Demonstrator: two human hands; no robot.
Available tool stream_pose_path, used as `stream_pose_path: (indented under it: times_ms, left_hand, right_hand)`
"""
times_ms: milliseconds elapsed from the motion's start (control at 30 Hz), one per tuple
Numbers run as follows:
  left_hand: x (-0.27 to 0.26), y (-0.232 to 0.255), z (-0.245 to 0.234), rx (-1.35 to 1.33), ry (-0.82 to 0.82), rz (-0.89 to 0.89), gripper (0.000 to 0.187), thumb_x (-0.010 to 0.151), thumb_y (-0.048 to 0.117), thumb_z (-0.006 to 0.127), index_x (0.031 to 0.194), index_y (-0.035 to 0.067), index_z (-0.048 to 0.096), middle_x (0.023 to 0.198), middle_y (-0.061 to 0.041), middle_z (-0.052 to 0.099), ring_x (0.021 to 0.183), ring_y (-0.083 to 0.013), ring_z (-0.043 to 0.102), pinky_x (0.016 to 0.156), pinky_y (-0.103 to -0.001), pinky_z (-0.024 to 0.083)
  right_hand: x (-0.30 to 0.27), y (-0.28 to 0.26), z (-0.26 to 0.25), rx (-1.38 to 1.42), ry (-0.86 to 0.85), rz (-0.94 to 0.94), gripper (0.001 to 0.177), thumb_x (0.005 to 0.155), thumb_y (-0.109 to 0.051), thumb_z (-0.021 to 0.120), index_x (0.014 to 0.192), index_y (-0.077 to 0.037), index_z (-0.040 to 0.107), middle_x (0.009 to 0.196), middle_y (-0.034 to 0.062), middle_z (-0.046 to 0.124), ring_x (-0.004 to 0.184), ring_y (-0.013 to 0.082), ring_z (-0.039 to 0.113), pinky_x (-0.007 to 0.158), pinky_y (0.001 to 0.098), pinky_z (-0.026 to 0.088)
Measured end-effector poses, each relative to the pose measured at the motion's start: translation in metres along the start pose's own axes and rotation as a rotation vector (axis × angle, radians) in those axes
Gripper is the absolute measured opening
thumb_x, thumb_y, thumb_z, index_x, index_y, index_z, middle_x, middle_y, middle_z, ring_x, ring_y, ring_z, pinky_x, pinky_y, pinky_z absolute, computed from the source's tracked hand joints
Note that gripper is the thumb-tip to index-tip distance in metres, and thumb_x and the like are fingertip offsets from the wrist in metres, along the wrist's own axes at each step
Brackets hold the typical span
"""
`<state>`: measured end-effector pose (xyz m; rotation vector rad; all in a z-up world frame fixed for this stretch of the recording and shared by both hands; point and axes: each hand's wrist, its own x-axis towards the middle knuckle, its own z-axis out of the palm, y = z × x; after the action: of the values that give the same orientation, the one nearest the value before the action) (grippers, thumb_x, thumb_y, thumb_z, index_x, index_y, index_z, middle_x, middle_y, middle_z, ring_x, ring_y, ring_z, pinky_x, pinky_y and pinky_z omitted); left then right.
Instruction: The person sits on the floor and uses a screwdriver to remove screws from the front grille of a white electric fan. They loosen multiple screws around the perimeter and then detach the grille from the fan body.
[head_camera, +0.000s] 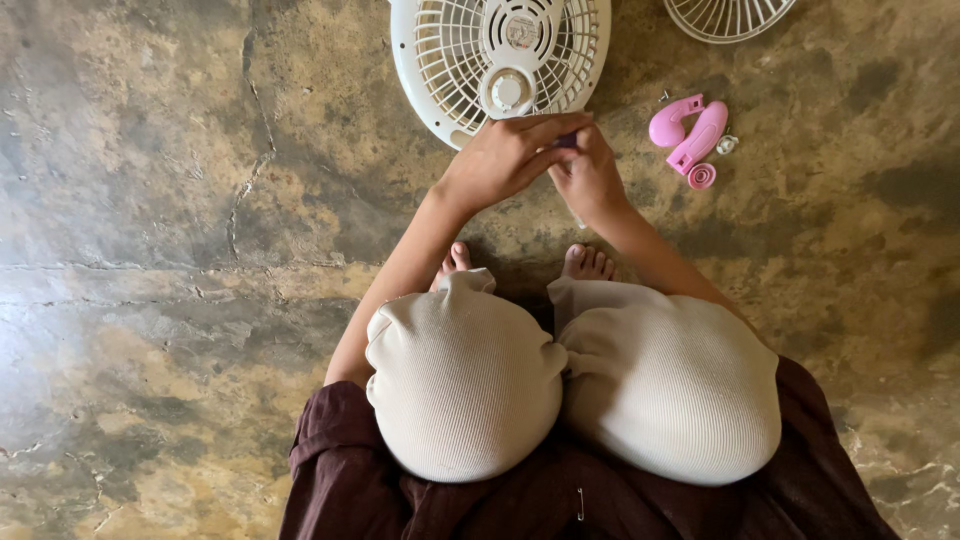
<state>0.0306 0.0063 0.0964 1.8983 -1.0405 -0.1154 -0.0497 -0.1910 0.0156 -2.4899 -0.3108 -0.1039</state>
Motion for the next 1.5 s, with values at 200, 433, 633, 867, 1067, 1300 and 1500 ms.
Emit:
stream_pose_path:
  times_ms: [200, 433, 633, 867, 1067, 1300, 1500]
  left_hand:
    - [-0.003, -0.008, 0.024, 0.162, 0.085, -0.038, 0.043, 0.105, 0.032, 0.066, 0.139, 0.007, 0.059, 0.098, -0.009, 0.077, 0.067, -0.0163, 0.072, 0.056, -0.029, 0.06]
    - [-0.005, -0.006, 0.034, 0.271, 0.093, -0.086, 0.031, 0.094, 0.021, 0.076, 0.114, 0.005, 0.06, 0.092, -0.008, 0.074, 0.068, -0.0213, 0.071, 0.057, -0.034, 0.058]
    - [-0.014, -0.006, 0.045, 0.222, 0.184, -0.148, 0.028, 0.09, 0.018, 0.077, 0.107, 0.007, 0.058, 0.095, -0.008, 0.072, 0.084, -0.0255, 0.074, 0.068, -0.037, 0.06]
    - [-0.014, -0.034, 0.034, 0.293, 0.082, 0.08, 0.042, 0.1, 0.042, 0.068, 0.122, 0.007, 0.061, 0.112, -0.012, 0.071, 0.098, -0.0274, 0.073, 0.077, -0.032, 0.063]
    - [0.005, -0.041, 0.024, 0.273, -0.402, -0.24, 0.047, 0.103, 0.046, 0.062, 0.127, 0.006, 0.066, 0.1, -0.01, 0.075, 0.068, -0.0223, 0.069, 0.055, -0.034, 0.057]
    - [-0.008, -0.056, 0.029, 0.158, -0.168, -0.092, 0.044, 0.096, 0.043, 0.067, 0.118, 0.005, 0.067, 0.087, -0.008, 0.074, 0.062, -0.0186, 0.067, 0.054, -0.032, 0.056]
    - [-0.013, -0.063, 0.063, 0.239, -0.108, -0.135, 0.041, 0.092, 0.039, 0.077, 0.108, 0.006, 0.06, 0.094, -0.011, 0.069, 0.066, -0.0234, 0.067, 0.058, -0.033, 0.057]
  right_hand:
    - [0.024, -0.019, -0.077, 0.054, -0.144, -0.161, 0.039, 0.098, -0.006, 0.068, 0.129, 0.007, 0.048, 0.112, 0.0234, 0.061, 0.094, 0.0293, 0.067, 0.083, 0.0398, 0.059]
    - [0.039, -0.068, -0.105, -0.129, -0.213, 0.09, 0.029, 0.11, -0.024, 0.061, 0.111, 0.003, 0.049, 0.075, 0.0174, 0.064, 0.061, 0.0319, 0.064, 0.053, 0.0431, 0.05]
    - [0.051, -0.075, -0.107, -0.319, -0.218, -0.057, 0.024, 0.102, -0.021, 0.064, 0.107, -0.001, 0.052, 0.075, 0.0189, 0.066, 0.066, 0.036, 0.065, 0.061, 0.0471, 0.052]
    - [0.062, -0.068, -0.114, -0.393, -0.621, 0.078, 0.022, 0.11, -0.023, 0.059, 0.108, -0.001, 0.055, 0.082, 0.0166, 0.07, 0.074, 0.0302, 0.069, 0.071, 0.044, 0.055]
    - [0.058, -0.063, -0.111, -0.457, -0.457, -0.119, 0.02, 0.101, -0.022, 0.062, 0.112, -0.006, 0.058, 0.102, 0.0132, 0.071, 0.096, 0.03, 0.068, 0.083, 0.0443, 0.054]
    - [0.058, -0.05, -0.1, -0.566, -0.485, -0.287, 0.033, 0.091, -0.01, 0.062, 0.123, -0.019, 0.061, 0.121, 0.0041, 0.067, 0.114, 0.0223, 0.062, 0.094, 0.0401, 0.053]
    - [0.077, -0.05, -0.111, -0.464, -0.68, -0.116, 0.041, 0.102, -0.035, 0.063, 0.13, -0.007, 0.055, 0.092, 0.0137, 0.071, 0.081, 0.0281, 0.071, 0.069, 0.0429, 0.057]
